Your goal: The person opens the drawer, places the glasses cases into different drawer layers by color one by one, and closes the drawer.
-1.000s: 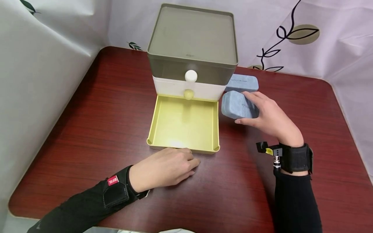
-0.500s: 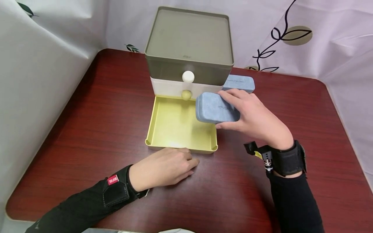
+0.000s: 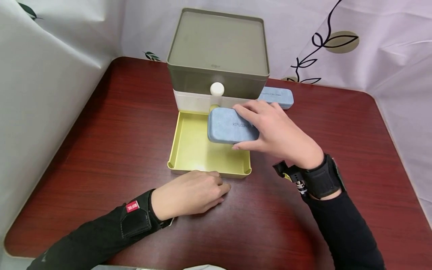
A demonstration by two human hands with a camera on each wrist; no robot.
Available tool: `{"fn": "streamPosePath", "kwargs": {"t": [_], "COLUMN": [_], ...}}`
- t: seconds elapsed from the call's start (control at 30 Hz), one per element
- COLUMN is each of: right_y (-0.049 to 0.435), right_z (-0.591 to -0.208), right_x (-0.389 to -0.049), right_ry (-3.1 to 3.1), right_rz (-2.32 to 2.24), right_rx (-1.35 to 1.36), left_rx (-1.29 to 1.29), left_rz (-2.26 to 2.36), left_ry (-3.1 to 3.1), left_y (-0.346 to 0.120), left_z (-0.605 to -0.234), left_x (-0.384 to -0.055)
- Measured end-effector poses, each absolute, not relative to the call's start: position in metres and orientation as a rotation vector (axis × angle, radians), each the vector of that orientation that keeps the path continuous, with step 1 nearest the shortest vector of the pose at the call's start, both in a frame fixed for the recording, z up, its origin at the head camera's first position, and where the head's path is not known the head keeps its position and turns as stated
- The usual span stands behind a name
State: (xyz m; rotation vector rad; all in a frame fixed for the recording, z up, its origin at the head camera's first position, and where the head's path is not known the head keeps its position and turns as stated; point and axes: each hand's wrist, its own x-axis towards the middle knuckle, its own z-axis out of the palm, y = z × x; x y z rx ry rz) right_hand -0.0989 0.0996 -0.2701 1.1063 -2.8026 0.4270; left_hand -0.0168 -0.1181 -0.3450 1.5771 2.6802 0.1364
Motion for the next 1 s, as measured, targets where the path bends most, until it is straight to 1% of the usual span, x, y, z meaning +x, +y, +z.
{"fn": "streamPosePath", "kwargs": {"t": [0.63, 1.0], "right_y": [0.072, 0.056], "right_z": [-0.278, -0.283], "right_x": [-0.105, -0.111], "right_ry": [-2.860, -2.945], "right_rz": [0.216, 0.057], "right_rx": [1.252, 1.276], "left_rx": [1.601, 1.615], "left_rz": [0.109, 0.114], "left_ry": [2.661, 2.675], "left_y": [-0.114, -0.115], "left_z": [-0.343, -0.343], "left_x": [-0.017, -0.016]}}
